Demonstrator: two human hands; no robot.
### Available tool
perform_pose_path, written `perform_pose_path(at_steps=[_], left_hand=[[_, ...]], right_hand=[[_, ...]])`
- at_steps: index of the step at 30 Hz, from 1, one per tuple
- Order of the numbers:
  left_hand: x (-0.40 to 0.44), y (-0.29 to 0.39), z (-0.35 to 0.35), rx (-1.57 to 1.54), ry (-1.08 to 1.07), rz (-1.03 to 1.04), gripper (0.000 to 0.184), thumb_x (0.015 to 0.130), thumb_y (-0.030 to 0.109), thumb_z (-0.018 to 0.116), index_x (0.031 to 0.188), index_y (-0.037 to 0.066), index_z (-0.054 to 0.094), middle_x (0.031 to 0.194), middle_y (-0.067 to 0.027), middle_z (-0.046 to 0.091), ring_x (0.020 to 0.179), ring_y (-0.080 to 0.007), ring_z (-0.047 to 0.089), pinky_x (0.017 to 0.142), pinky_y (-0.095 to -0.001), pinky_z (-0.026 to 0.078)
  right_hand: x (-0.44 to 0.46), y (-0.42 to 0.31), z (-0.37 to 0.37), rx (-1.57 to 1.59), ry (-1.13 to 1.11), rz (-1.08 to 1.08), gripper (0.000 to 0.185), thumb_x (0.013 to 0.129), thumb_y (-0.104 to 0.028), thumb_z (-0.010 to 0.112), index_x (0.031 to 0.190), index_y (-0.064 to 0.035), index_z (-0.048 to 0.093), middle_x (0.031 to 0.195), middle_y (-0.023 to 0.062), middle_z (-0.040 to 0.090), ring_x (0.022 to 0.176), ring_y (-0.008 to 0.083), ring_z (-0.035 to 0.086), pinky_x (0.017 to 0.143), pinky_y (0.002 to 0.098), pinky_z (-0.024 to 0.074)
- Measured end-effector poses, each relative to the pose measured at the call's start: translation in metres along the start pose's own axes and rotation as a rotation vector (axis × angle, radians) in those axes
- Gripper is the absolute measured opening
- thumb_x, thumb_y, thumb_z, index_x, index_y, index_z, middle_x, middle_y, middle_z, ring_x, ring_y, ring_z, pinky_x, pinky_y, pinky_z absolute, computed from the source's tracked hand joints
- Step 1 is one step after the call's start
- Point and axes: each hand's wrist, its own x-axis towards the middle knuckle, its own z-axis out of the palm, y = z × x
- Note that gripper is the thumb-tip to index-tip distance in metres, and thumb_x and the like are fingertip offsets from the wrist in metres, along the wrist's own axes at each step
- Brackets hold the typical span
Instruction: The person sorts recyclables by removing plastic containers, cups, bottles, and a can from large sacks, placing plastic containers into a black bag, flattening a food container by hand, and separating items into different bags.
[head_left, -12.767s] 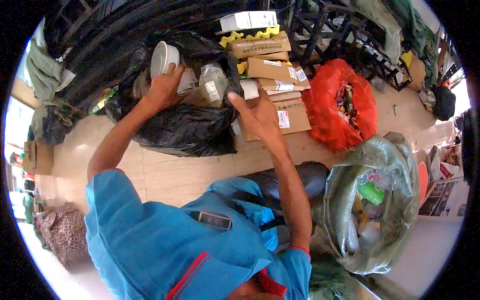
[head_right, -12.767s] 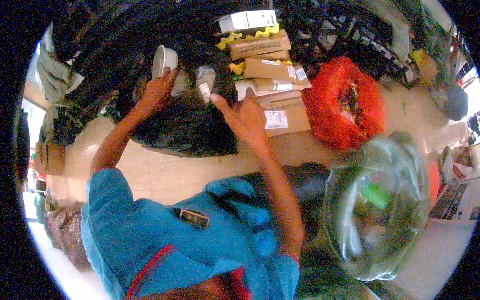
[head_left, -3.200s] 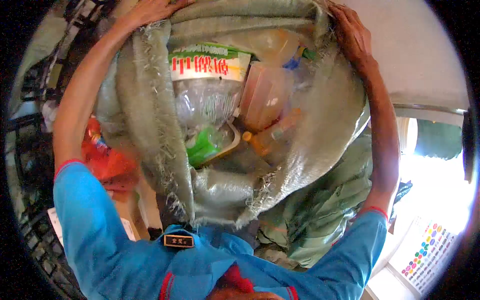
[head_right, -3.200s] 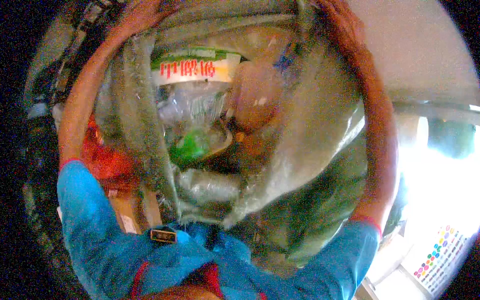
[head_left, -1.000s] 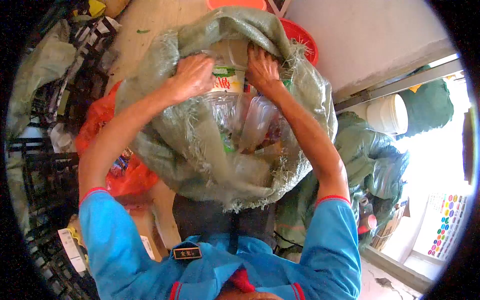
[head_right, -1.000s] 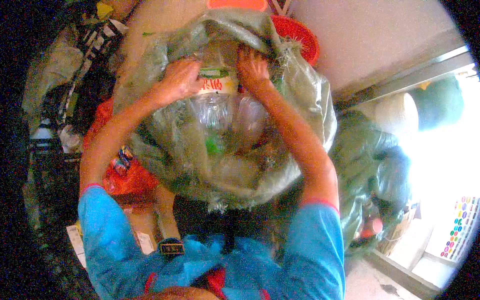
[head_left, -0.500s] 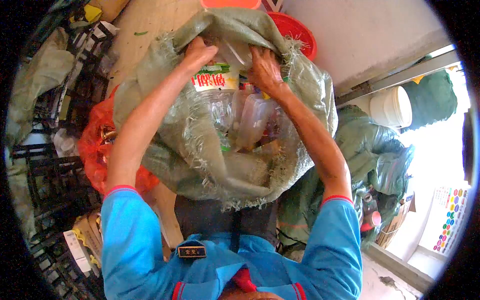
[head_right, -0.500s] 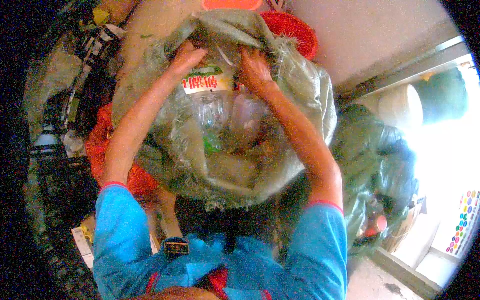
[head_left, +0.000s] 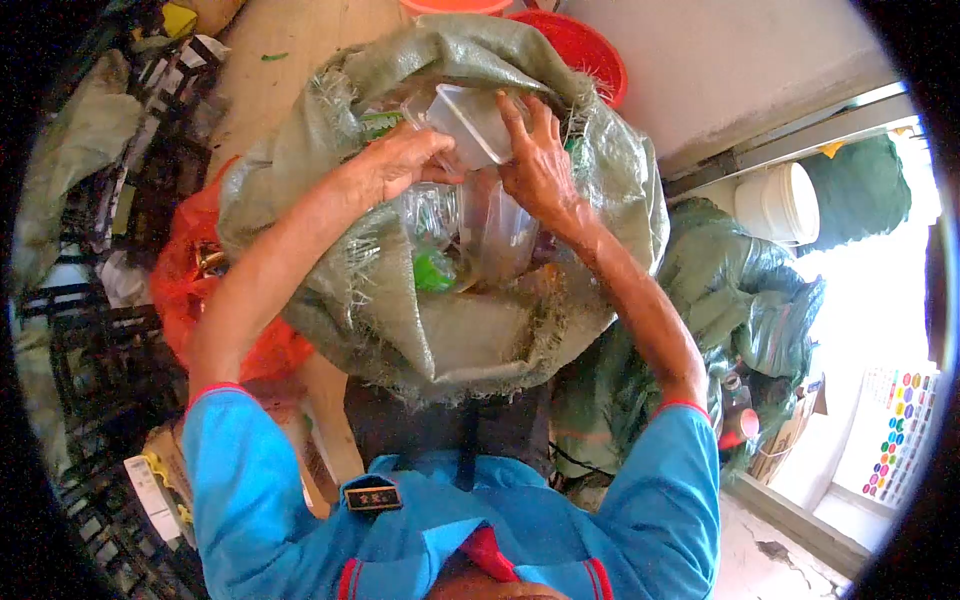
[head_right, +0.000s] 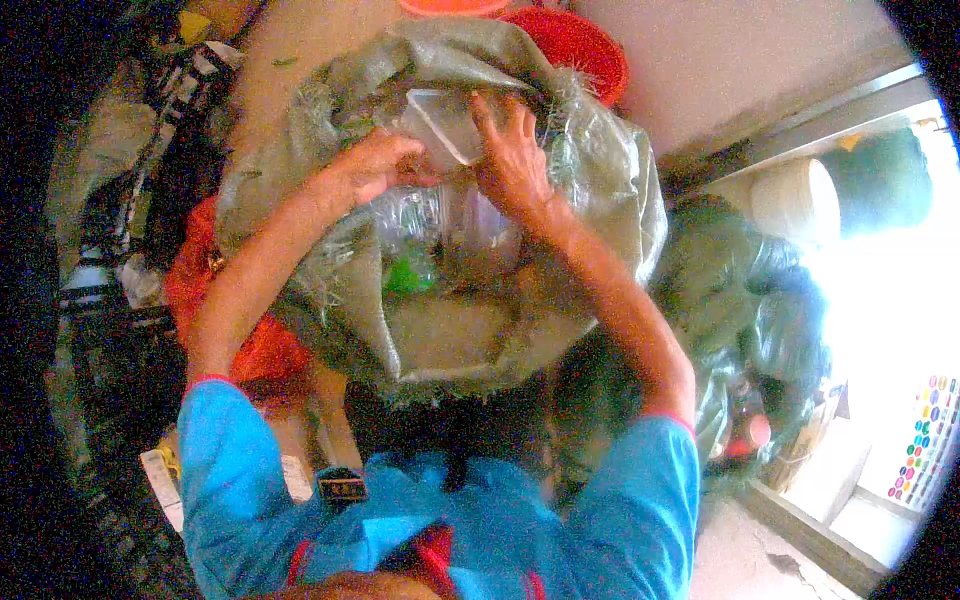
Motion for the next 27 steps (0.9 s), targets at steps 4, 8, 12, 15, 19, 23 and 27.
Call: perform_pose_path(at_steps=[4,8,12,15,19,23,27], left_hand=[[-0.009,-0.008,-0.007,-0.076,-0.009,0.065,0.027,0.083,0.011,0.057,0.108,0.0,0.057,0.106,-0.0131,0.062,0.093,-0.0284,0.063,0.082,-0.0478,0.053],[-0.059,0.022,0.026,-0.291,-0.097,-0.043,0.04,0.078,0.014,0.063,0.115,0.005,0.051,0.105,-0.011,0.06,0.098,-0.0271,0.06,0.081,-0.0482,0.053],[-0.058,0.009,0.034,-0.312,0.14,-0.036,0.049,0.075,0.017,0.067,0.12,0.013,0.047,0.117,-0.0118,0.055,0.106,-0.0311,0.057,0.08,-0.0538,0.054],[-0.06,-0.003,0.039,-0.242,0.245,0.027,0.051,0.075,0.022,0.067,0.12,0.009,0.048,0.112,-0.0102,0.055,0.098,-0.0301,0.059,0.076,-0.0466,0.055],[-0.057,-0.013,0.031,-0.238,0.274,0.042,0.053,0.074,0.02,0.067,0.121,0.006,0.047,0.111,-0.012,0.055,0.098,-0.0306,0.059,0.074,-0.0443,0.057],[-0.054,-0.005,0.036,-0.119,0.309,-0.047,0.05,0.071,0.018,0.067,0.116,0.002,0.051,0.106,-0.0132,0.058,0.097,-0.0299,0.059,0.065,-0.0387,0.059],[-0.04,-0.011,0.038,0.064,0.299,-0.071,0.053,0.073,0.013,0.066,0.119,0.01,0.04,0.111,-0.0121,0.054,0.098,-0.0319,0.058,0.06,-0.0438,0.06]], right_hand=[[-0.006,-0.012,-0.007,-0.053,-0.026,-0.026,0.088,0.06,0.0,0.071,0.137,-0.0144,0.032,0.13,0.0262,0.033,0.117,0.0472,0.036,0.087,0.0493,0.048],[-0.019,-0.022,-0.013,-0.03,-0.059,-0.041,0.086,0.061,0.004,0.065,0.138,-0.0158,0.032,0.13,0.0255,0.033,0.118,0.047,0.036,0.085,0.0504,0.049],[-0.033,-0.021,0.008,-0.078,0.041,-0.162,0.087,0.061,0.006,0.062,0.138,-0.0182,0.032,0.133,0.0244,0.033,0.122,0.0466,0.034,0.094,0.055,0.0405],[-0.033,-0.025,-0.004,-0.052,-0.057,-0.165,0.085,0.061,0.003,0.065,0.137,-0.0142,0.033,0.134,0.0241,0.032,0.123,0.0449,0.033,0.1,0.0507,0.0365],[-0.021,-0.011,-0.029,0.123,-0.241,-0.228,0.082,0.063,-0.007,0.07,0.137,-0.0085,0.035,0.131,0.019,0.04,0.12,0.0378,0.041,0.1,0.0423,0.0372],[-0.001,0.004,-0.031,0.273,-0.179,-0.022,0.072,0.075,-0.028,0.069,0.132,0.0016,0.038,0.111,0.0189,0.059,0.094,0.0321,0.061,0.082,0.0377,0.0479],[0.022,0.035,0.007,0.19,-0.04,0.37,0.054,0.079,-0.046,0.063,0.103,0.0018,0.064,0.082,0.0151,0.068,0.074,0.0252,0.065,0.068,0.0364,0.0492]])
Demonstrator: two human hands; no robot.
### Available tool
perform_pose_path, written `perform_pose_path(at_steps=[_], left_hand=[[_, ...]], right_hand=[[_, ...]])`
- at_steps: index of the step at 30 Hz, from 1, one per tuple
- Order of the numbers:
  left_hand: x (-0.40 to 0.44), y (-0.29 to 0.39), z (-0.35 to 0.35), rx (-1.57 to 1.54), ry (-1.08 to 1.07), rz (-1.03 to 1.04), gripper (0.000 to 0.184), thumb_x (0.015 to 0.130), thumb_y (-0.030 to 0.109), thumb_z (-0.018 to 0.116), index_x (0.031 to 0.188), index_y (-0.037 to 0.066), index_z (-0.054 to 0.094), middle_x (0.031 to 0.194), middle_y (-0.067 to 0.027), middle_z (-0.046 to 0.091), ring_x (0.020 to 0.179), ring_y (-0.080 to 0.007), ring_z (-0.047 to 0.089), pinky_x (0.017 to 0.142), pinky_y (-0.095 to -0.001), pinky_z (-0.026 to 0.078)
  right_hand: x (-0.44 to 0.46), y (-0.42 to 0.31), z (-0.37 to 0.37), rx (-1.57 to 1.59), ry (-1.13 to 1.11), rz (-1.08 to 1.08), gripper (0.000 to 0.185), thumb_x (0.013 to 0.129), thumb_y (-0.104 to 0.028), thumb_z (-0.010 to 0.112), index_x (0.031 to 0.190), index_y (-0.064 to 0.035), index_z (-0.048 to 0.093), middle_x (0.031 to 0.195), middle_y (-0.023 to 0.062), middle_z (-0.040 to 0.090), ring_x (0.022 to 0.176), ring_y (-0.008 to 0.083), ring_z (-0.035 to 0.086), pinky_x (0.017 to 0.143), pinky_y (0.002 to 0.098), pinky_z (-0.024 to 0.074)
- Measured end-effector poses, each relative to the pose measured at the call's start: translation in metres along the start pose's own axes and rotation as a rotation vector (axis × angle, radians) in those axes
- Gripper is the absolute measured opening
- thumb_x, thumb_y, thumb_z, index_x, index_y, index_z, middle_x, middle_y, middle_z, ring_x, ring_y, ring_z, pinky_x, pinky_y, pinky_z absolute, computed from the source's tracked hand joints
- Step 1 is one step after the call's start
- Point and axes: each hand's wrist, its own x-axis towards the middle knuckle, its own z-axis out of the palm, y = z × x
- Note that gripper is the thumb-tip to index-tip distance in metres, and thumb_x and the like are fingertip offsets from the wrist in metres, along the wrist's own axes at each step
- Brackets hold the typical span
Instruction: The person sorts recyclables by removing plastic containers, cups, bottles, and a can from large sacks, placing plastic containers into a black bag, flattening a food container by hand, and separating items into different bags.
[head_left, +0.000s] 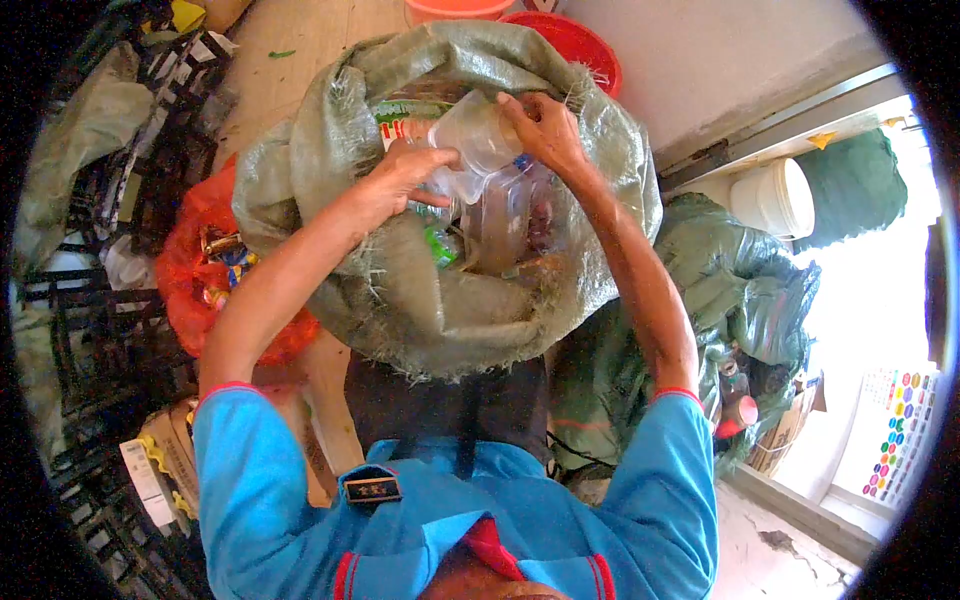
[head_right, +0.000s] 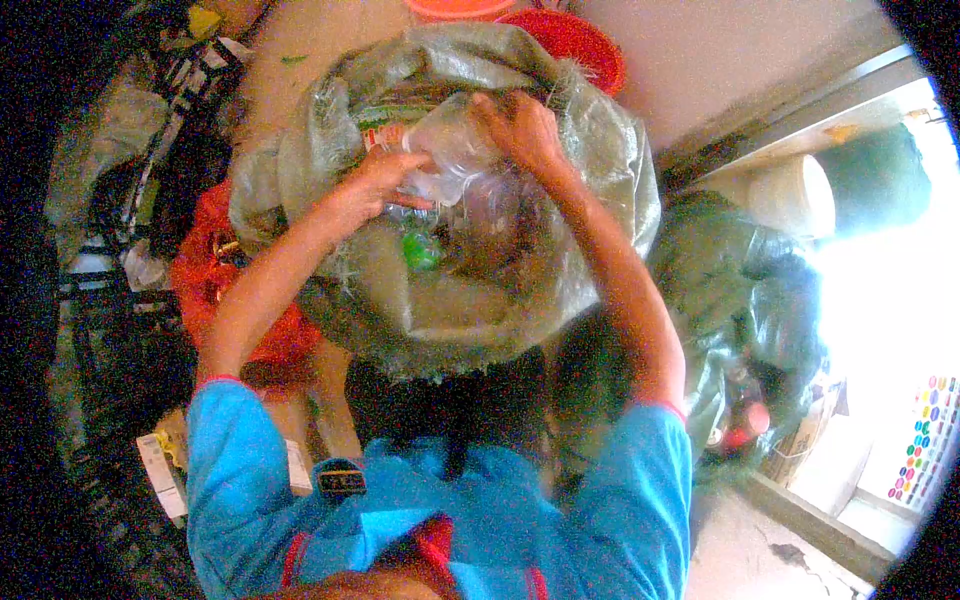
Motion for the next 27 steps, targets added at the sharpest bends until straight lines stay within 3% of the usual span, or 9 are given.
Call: perform_pose_path(at_steps=[7,9,13,16,19,20,22,25,27], left_hand=[[0.007,0.001,0.0,0.087,0.0,0.027,0.047,0.072,0.016,0.067,0.115,0.007,0.049,0.106,-0.0117,0.058,0.091,-0.0291,0.061,0.062,-0.0454,0.059],[0.016,-0.009,-0.005,0.082,-0.061,0.078,0.037,0.073,0.02,0.069,0.105,0.006,0.057,0.094,-0.0089,0.062,0.087,-0.0245,0.062,0.061,-0.0393,0.058],[0.01,-0.002,0.0,0.114,-0.061,0.074,0.031,0.074,0.023,0.069,0.099,0.007,0.061,0.084,-0.0055,0.064,0.078,-0.0197,0.063,0.058,-0.0331,0.055],[0.015,-0.002,0.001,0.107,-0.045,0.082,0.031,0.074,0.024,0.069,0.099,0.007,0.062,0.081,-0.0046,0.063,0.071,-0.0172,0.061,0.056,-0.0306,0.052],[0.02,-0.007,-0.002,0.064,-0.108,0.087,0.031,0.075,0.026,0.07,0.099,0.009,0.063,0.08,-0.0042,0.063,0.067,-0.0159,0.06,0.057,-0.0319,0.053],[0.02,-0.007,0.001,0.028,-0.12,0.071,0.032,0.074,0.028,0.07,0.099,0.009,0.063,0.08,-0.004,0.062,0.066,-0.0155,0.059,0.057,-0.0313,0.053],[0.021,-0.006,0.001,-0.01,-0.128,0.057,0.032,0.074,0.03,0.071,0.098,0.01,0.064,0.08,-0.0039,0.062,0.065,-0.0151,0.059,0.057,-0.0307,0.053],[0.023,-0.003,-0.001,-0.019,-0.111,-0.019,0.036,0.074,0.033,0.072,0.101,0.011,0.063,0.084,-0.0039,0.063,0.069,-0.0147,0.06,0.062,-0.0317,0.054],[0.02,-0.001,-0.001,-0.01,-0.16,0.012,0.042,0.072,0.035,0.074,0.106,0.012,0.061,0.091,-0.0046,0.063,0.074,-0.015,0.06,0.065,-0.0329,0.055]], right_hand=[[0.02,0.014,-0.003,-0.088,-0.132,0.155,0.058,0.077,-0.053,0.063,0.094,0.0022,0.067,0.08,0.0138,0.067,0.066,0.0223,0.064,0.064,0.0354,0.0501],[0.018,0.023,0.001,0.166,-0.17,0.252,0.062,0.076,-0.055,0.063,0.097,0.0044,0.065,0.084,0.0133,0.066,0.069,0.0208,0.063,0.062,0.0335,0.0517],[0.006,0.029,0.008,0.324,-0.184,0.344,0.067,0.077,-0.055,0.063,0.103,0.0074,0.061,0.09,0.0138,0.063,0.075,0.0205,0.063,0.06,0.0312,0.0529],[0.007,0.032,0.006,0.494,-0.234,0.267,0.07,0.077,-0.053,0.064,0.108,0.0095,0.056,0.094,0.0152,0.062,0.079,0.0211,0.062,0.059,0.0317,0.0533],[0.011,0.031,0.003,0.484,-0.241,0.268,0.065,0.079,-0.052,0.06,0.112,0.0036,0.056,0.1,0.013,0.061,0.084,0.0211,0.062,0.059,0.0328,0.0532],[0.016,0.043,0.007,0.396,-0.295,0.024,0.064,0.08,-0.055,0.058,0.114,-0.001,0.057,0.102,0.0113,0.061,0.085,0.0211,0.061,0.059,0.0324,0.0528],[0.024,0.05,0.011,0.304,-0.35,-0.223,0.063,0.08,-0.057,0.055,0.116,-0.0056,0.057,0.103,0.0095,0.061,0.087,0.0212,0.06,0.058,0.032,0.0524],[0.03,0.038,0.006,0.348,-0.515,0.135,0.061,0.081,-0.061,0.05,0.119,-0.0127,0.056,0.105,0.0067,0.061,0.088,0.0214,0.058,0.059,0.0305,0.052],[0.028,0.03,0.003,0.487,-0.51,0.182,0.062,0.081,-0.061,0.05,0.118,-0.0127,0.056,0.105,0.007,0.061,0.087,0.0214,0.058,0.061,0.0327,0.052]])
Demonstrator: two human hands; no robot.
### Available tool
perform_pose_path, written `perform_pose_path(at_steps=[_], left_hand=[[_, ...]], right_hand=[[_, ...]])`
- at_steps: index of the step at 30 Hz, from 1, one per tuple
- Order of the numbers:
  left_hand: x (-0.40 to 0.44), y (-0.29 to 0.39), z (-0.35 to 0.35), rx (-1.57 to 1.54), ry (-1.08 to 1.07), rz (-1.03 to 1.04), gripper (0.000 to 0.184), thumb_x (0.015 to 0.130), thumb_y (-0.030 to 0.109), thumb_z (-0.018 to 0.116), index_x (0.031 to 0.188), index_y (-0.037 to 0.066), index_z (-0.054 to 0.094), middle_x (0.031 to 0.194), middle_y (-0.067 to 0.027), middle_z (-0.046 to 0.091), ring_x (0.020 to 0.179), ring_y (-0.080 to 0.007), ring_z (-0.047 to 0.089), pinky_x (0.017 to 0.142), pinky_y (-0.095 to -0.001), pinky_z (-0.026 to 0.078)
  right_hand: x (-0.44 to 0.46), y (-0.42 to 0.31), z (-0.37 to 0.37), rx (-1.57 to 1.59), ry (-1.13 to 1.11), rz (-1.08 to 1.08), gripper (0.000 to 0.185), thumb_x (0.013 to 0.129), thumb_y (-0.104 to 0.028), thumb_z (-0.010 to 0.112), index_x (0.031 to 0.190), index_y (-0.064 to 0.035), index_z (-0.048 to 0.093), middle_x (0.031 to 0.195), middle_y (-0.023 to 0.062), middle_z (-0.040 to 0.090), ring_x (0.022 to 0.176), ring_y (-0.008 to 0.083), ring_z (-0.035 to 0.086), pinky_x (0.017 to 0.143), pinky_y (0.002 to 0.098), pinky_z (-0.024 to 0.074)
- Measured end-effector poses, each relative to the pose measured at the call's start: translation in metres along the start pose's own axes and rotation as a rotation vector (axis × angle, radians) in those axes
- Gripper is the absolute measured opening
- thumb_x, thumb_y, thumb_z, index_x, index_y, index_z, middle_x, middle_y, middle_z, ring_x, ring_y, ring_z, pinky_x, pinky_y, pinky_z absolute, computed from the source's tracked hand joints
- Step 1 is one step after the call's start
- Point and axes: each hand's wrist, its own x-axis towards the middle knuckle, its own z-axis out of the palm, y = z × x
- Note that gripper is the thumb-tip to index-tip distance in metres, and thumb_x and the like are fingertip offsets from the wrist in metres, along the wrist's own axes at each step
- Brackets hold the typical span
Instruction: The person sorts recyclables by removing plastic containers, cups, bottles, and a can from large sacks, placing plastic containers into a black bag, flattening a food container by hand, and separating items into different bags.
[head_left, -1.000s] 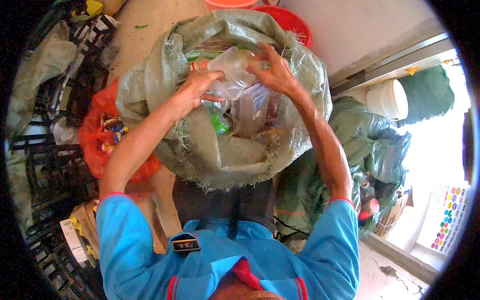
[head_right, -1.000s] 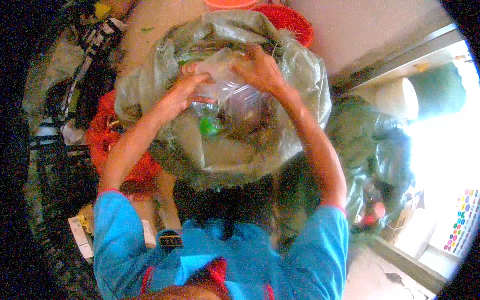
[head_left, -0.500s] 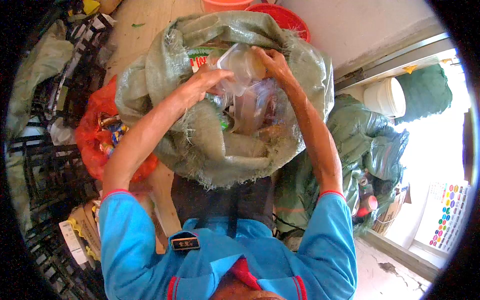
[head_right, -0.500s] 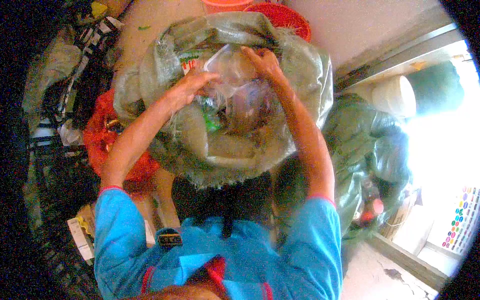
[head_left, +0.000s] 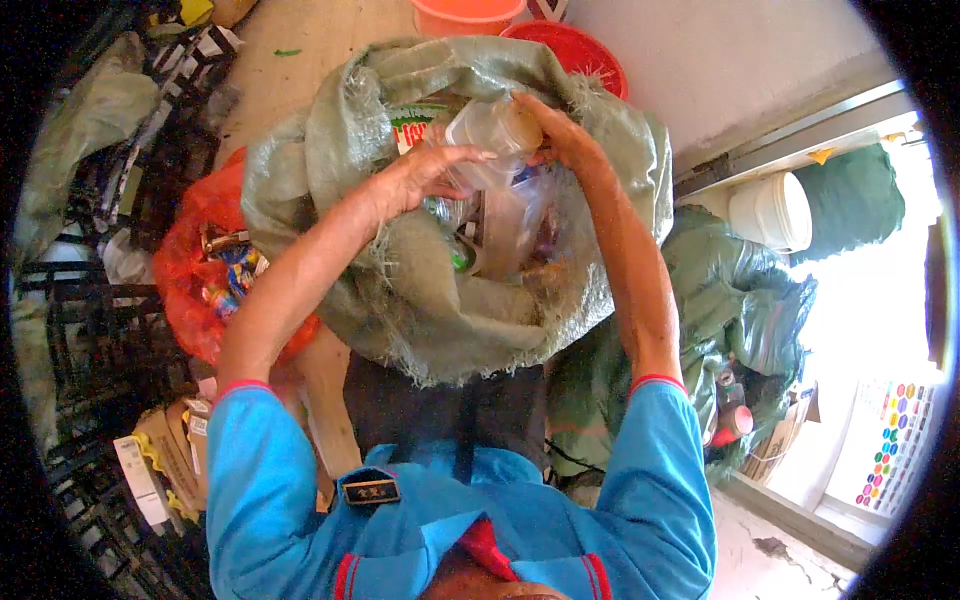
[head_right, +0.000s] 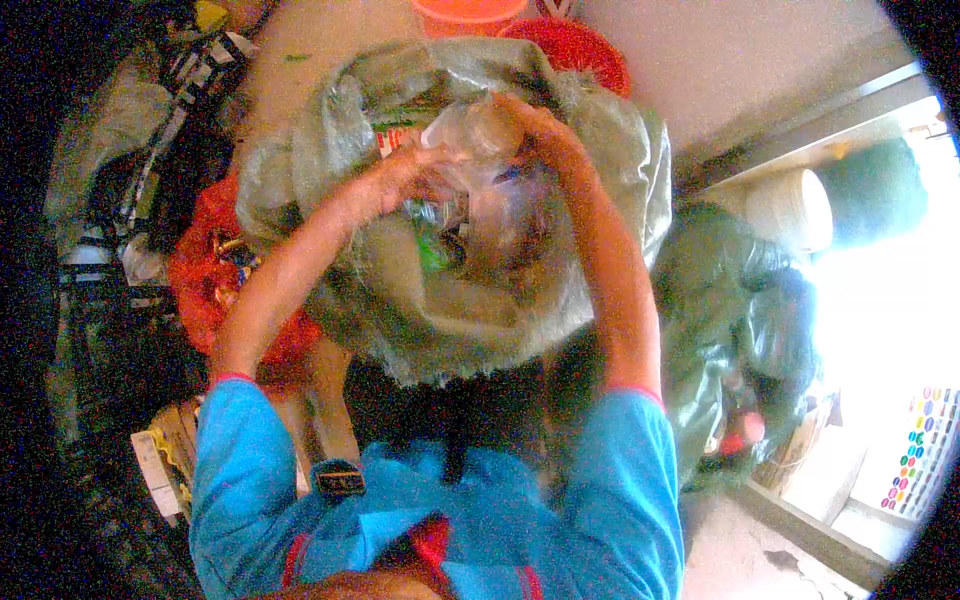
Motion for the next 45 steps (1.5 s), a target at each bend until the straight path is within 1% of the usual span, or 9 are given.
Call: perform_pose_path(at_steps=[4,10,14,18,20,26,30,34,45], left_hand=[[0.004,-0.004,-0.002,-0.024,0.005,0.018,0.046,0.072,0.033,0.075,0.109,0.012,0.059,0.096,-0.0039,0.064,0.074,-0.0157,0.061,0.064,-0.033,0.055],[-0.029,0.025,0.016,0.002,-0.042,0.042,0.066,0.068,0.032,0.077,0.122,0.008,0.048,0.111,-0.0098,0.059,0.094,-0.0218,0.06,0.065,-0.0337,0.056],[-0.05,0.035,0.044,0.075,-0.014,0.206,0.07,0.068,0.031,0.076,0.127,0.01,0.046,0.109,-0.0091,0.061,0.096,-0.0207,0.061,0.063,-0.0329,0.056],[-0.076,0.029,0.079,0.159,0.015,0.471,0.069,0.071,0.03,0.074,0.129,0.009,0.045,0.11,-0.009,0.061,0.093,-0.0194,0.061,0.054,-0.0307,0.055],[-0.101,0.022,0.099,0.192,0.025,0.466,0.074,0.072,0.027,0.076,0.134,0.009,0.039,0.123,-0.0072,0.054,0.114,-0.0232,0.051,0.096,-0.0387,0.043],[-0.14,-0.022,0.145,0.106,0.128,0.876,0.088,0.063,0.033,0.082,0.131,0.002,0.036,0.124,-0.012,0.051,0.119,-0.0237,0.045,0.106,-0.0362,0.03],[-0.196,-0.069,0.134,0.259,0.741,0.946,0.12,0.054,0.046,0.083,0.138,-0.005,0.014,0.137,-0.025,0.033,0.129,-0.0291,0.032,0.107,-0.0377,0.027],[-0.292,-0.045,0.126,0.08,0.375,0.66,0.084,0.06,0.048,0.079,0.118,-0.006,0.05,0.101,-0.0198,0.063,0.094,-0.0268,0.061,0.084,-0.0368,0.048],[-0.53,-0.132,0.122,-0.095,1.28,0.686,0.064,0.068,0.034,0.079,0.117,0.002,0.055,0.102,-0.0072,0.064,0.094,-0.0155,0.059,0.086,-0.031,0.048]], right_hand=[[-0.003,-0.027,0.012,0.288,0.051,0.357,0.059,0.082,-0.06,0.05,0.117,-0.0135,0.056,0.104,0.0066,0.061,0.087,0.0198,0.059,0.063,0.0373,0.0523],[0.022,0.047,-0.02,-0.116,0.038,0.103,0.051,0.084,-0.052,0.051,0.12,-0.0159,0.054,0.106,0.0058,0.06,0.091,0.0191,0.059,0.065,0.0368,0.0538],[-0.051,-0.007,-0.022,-0.331,0.082,-0.298,0.065,0.058,-0.015,0.081,0.116,-0.0083,0.053,0.109,0.0138,0.062,0.105,0.0304,0.058,0.088,0.0374,0.0469],[-0.106,-0.053,-0.015,0.252,0.138,0.06,0.057,0.079,-0.039,0.065,0.123,-0.008,0.05,0.105,0.0114,0.063,0.097,0.0312,0.061,0.071,0.0471,0.054],[-0.138,-0.074,-0.007,0.312,0.227,0.275,0.055,0.087,-0.046,0.05,0.129,-0.0102,0.046,0.112,0.0124,0.059,0.098,0.0288,0.061,0.063,0.0499,0.0545],[-0.199,-0.053,0.008,0.234,0.258,0.067,0.057,0.095,-0.05,0.031,0.124,-0.0047,0.051,0.109,0.0121,0.06,0.095,0.0261,0.059,0.079,0.038,0.0517],[-0.214,-0.099,0.064,0.308,0.09,0.007,0.066,0.093,-0.055,0.032,0.127,0.0003,0.047,0.115,0.0133,0.057,0.102,0.0256,0.057,0.09,0.0374,0.0444],[-0.225,-0.167,0.123,0.157,0.042,-0.11,0.072,0.09,-0.058,0.035,0.132,-0.0007,0.04,0.123,0.0135,0.052,0.11,0.0253,0.053,0.094,0.0368,0.0406],[-0.314,-0.256,0.369,-0.024,-0.547,-0.398,0.076,0.091,-0.058,0.035,0.139,0.0,0.032,0.141,0.0161,0.034,0.127,0.0251,0.037,0.106,0.0354,0.0275]])
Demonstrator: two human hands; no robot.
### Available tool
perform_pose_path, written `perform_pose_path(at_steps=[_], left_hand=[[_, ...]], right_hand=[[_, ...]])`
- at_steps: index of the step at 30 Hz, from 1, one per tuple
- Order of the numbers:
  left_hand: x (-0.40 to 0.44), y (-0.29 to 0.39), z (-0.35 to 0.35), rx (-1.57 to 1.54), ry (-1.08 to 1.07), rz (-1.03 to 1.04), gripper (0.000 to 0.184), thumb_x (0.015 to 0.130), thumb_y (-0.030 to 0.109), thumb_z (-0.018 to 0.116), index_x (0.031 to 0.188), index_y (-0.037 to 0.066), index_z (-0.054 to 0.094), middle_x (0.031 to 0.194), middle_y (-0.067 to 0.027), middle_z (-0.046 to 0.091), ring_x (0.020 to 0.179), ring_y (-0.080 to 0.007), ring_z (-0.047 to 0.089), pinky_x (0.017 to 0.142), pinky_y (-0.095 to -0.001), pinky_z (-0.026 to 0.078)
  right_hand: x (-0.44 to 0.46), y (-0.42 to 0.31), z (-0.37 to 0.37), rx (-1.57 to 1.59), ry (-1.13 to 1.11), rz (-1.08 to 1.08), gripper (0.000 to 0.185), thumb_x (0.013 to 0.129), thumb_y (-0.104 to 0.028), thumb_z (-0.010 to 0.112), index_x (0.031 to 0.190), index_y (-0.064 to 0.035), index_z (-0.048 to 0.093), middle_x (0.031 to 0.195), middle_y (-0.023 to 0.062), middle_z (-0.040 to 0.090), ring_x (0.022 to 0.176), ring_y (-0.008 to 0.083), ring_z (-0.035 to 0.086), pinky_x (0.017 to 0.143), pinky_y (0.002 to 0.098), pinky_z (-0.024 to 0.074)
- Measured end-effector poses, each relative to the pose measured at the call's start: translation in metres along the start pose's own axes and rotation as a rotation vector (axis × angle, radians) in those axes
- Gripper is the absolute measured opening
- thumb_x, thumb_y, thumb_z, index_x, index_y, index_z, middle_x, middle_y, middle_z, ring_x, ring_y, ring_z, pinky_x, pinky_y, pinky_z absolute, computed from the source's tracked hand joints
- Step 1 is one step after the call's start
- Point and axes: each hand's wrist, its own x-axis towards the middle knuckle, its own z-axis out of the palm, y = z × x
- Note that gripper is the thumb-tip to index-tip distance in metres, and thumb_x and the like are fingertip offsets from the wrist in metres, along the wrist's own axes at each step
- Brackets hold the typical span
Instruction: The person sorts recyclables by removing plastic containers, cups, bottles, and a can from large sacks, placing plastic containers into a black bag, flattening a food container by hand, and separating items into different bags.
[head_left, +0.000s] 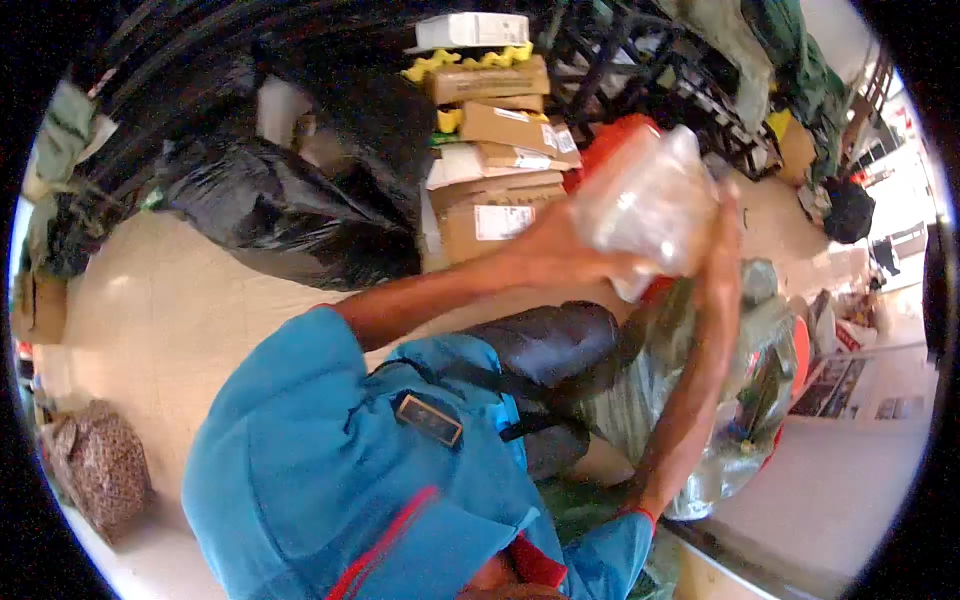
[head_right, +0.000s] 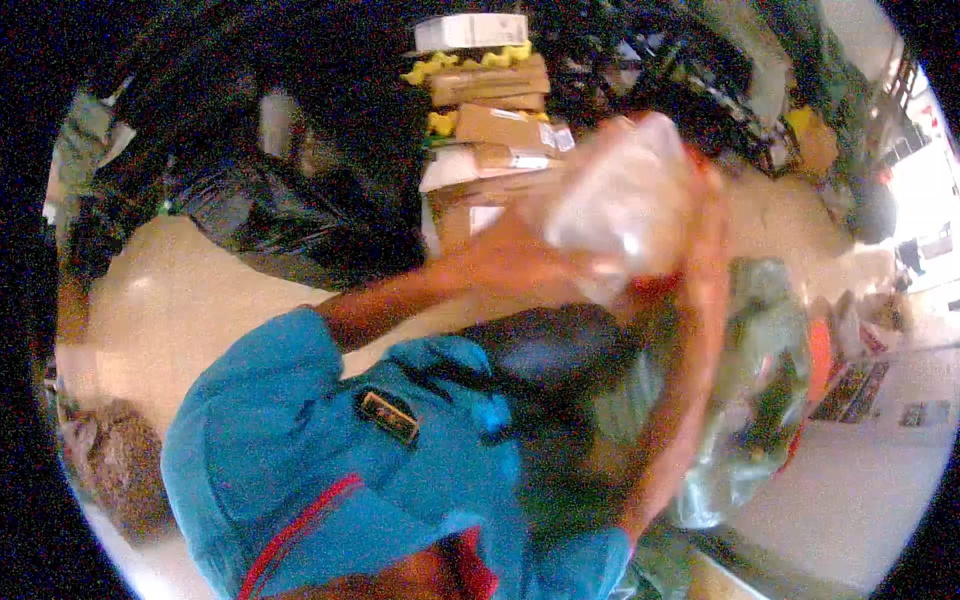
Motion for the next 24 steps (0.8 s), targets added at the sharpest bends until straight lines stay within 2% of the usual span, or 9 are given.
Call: perform_pose_path(at_steps=[2,4,7,10,11,13,16,20,24], left_hand=[[-0.022,0.014,-0.055,0.149,0.107,-0.149,0.054,0.072,0.029,0.078,0.114,0.002,0.058,0.099,-0.0078,0.065,0.09,-0.0154,0.06,0.081,-0.03,0.05],[-0.041,0.007,-0.099,0.126,0.309,0.068,0.034,0.08,0.017,0.07,0.108,0.0,0.062,0.099,-0.0075,0.065,0.089,-0.0133,0.06,0.079,-0.0289,0.051],[-0.074,0.028,-0.14,0.23,0.651,0.113,0.04,0.081,0.021,0.069,0.112,-0.002,0.059,0.102,-0.0079,0.064,0.095,-0.0144,0.059,0.085,-0.0298,0.048],[-0.094,0.035,-0.188,0.371,0.742,0.19,0.055,0.08,0.023,0.069,0.124,-0.003,0.048,0.112,-0.0121,0.059,0.102,-0.0181,0.056,0.089,-0.0315,0.045],[-0.1,0.033,-0.205,0.424,0.786,0.171,0.057,0.08,0.025,0.069,0.125,-0.003,0.047,0.113,-0.0139,0.059,0.103,-0.0192,0.055,0.09,-0.0319,0.044],[-0.109,0.037,-0.223,0.579,0.841,0.067,0.057,0.081,0.028,0.068,0.124,-0.004,0.048,0.113,-0.0142,0.058,0.104,-0.0192,0.055,0.09,-0.0319,0.043],[-0.127,0.025,-0.256,0.645,0.84,-0.032,0.057,0.083,0.031,0.066,0.124,-0.004,0.048,0.114,-0.0138,0.058,0.104,-0.0194,0.054,0.091,-0.032,0.042],[-0.166,0.016,-0.262,0.662,0.932,-0.132,0.057,0.085,0.037,0.063,0.122,-0.004,0.051,0.111,-0.0135,0.06,0.103,-0.0199,0.055,0.09,-0.0325,0.041],[-0.191,0.018,-0.258,0.74,0.985,-0.266,0.059,0.085,0.045,0.059,0.115,-0.005,0.056,0.105,-0.014,0.063,0.1,-0.0197,0.056,0.089,-0.0333,0.042]], right_hand=[[0.02,-0.007,0.048,0.002,-0.269,-0.034,0.08,0.086,-0.064,0.041,0.133,0.0013,0.041,0.133,0.0164,0.046,0.119,0.0253,0.046,0.102,0.0354,0.0343],[0.019,-0.03,0.114,-0.022,-0.332,-0.098,0.081,0.082,-0.067,0.045,0.12,0.0034,0.055,0.118,0.0178,0.056,0.109,0.0245,0.054,0.099,0.0353,0.0364],[0.014,-0.058,0.203,0.014,-0.559,-0.187,0.072,0.088,-0.06,0.039,0.109,0.0067,0.055,0.098,0.0254,0.062,0.083,0.0344,0.065,0.069,0.0446,0.0529],[0.017,-0.055,0.271,0.14,-0.692,-0.325,0.082,0.081,-0.067,0.046,0.111,0.0099,0.052,0.098,0.0267,0.061,0.074,0.0367,0.067,0.052,0.039,0.058],[0.016,-0.058,0.283,0.147,-0.867,-0.321,0.078,0.081,-0.064,0.05,0.121,0.0025,0.048,0.108,0.023,0.059,0.079,0.0358,0.066,0.053,0.0398,0.0583],[0.007,-0.043,0.316,0.241,-0.928,-0.358,0.079,0.083,-0.066,0.044,0.12,0.0038,0.051,0.114,0.0181,0.057,0.101,0.0276,0.059,0.062,0.0348,0.0579],[-0.003,-0.029,0.332,0.281,-1.036,-0.301,0.068,0.085,-0.057,0.051,0.127,-0.0033,0.046,0.109,0.014,0.06,0.097,0.0246,0.06,0.061,0.0319,0.0567],[-0.027,0.001,0.368,0.272,-1.043,-0.441,0.066,0.086,-0.051,0.054,0.126,0.0002,0.045,0.106,0.0162,0.06,0.091,0.0234,0.062,0.061,0.0304,0.0555],[-0.049,0.008,0.366,0.226,-1.015,-0.583,0.063,0.087,-0.045,0.053,0.123,0.0067,0.044,0.107,0.0228,0.059,0.095,0.0317,0.06,0.084,0.0369,0.048]])
